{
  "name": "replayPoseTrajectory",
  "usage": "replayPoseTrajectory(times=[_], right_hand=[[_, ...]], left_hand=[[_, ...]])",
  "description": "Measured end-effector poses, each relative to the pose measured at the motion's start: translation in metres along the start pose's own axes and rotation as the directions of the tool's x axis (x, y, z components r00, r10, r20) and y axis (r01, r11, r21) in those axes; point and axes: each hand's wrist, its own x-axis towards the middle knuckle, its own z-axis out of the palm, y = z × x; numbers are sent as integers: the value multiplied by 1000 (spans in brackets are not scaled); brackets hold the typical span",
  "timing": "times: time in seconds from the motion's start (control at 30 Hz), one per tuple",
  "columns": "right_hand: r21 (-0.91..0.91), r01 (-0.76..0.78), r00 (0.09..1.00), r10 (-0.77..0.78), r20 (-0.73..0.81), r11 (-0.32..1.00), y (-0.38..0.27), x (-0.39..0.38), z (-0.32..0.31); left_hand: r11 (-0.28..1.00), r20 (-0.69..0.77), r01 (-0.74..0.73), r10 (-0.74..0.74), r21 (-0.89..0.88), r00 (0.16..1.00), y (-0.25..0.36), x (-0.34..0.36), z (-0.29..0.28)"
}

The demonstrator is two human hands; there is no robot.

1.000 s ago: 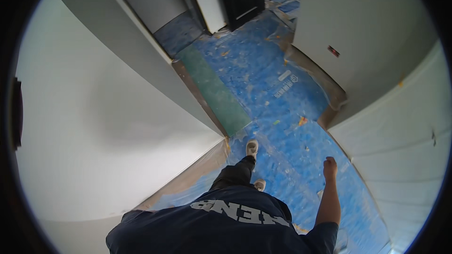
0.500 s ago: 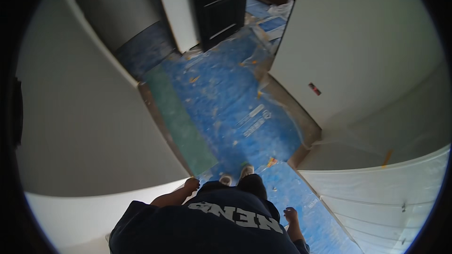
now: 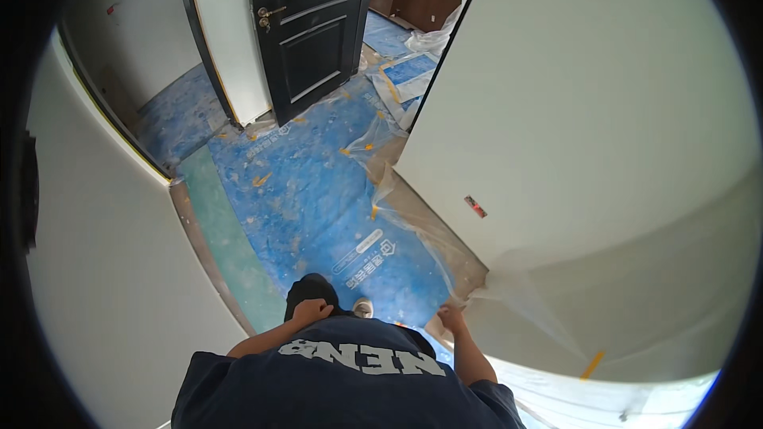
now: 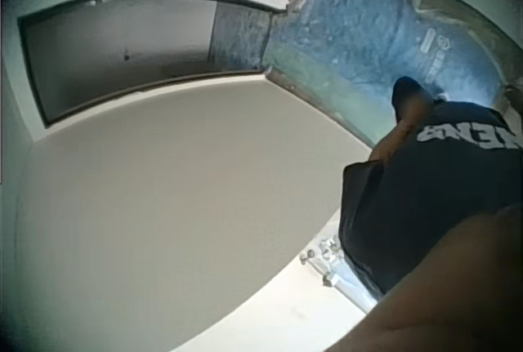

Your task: Install and level an electrical wall outlet box and components using a drill and spirit level.

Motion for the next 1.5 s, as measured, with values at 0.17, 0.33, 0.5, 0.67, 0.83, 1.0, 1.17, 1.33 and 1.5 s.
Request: replayPoseTrajectory(times=[0.17,0.33,0.5,0.67,0.83,1.0,1.17,1.33,1.5], right_hand=[[62,186,981,-182,-66,981,-133,79,-56],[-80,59,998,-59,0,995,-191,136,-38],[-223,-67,991,91,98,972,-239,170,-51],[-179,-215,969,232,82,960,-275,200,-56],[-110,-317,940,328,96,942,-263,262,-57],[-187,293,928,-326,-180,937,-206,347,-9],[-51,-237,969,240,62,970,-315,399,-36],[57,-176,981,180,-75,983,-417,396,-46],[177,-249,959,268,-95,952,-443,346,-30]], left_hand=[[992,-35,34,-38,-119,999,-8,87,-41],[994,-34,27,-30,-103,999,-42,188,-90],[981,-17,124,-128,-150,992,-63,247,-160],[992,114,102,-93,-74,989,-75,305,-197],[990,-46,13,-19,-142,999,-85,364,-244],[997,2,30,-30,-64,1000,-52,449,-309],[999,-43,-1,-1,-35,999,-43,501,-343],[992,44,-111,113,-56,993,-47,557,-347],[983,352,-184,166,16,921,-18,592,-350]])
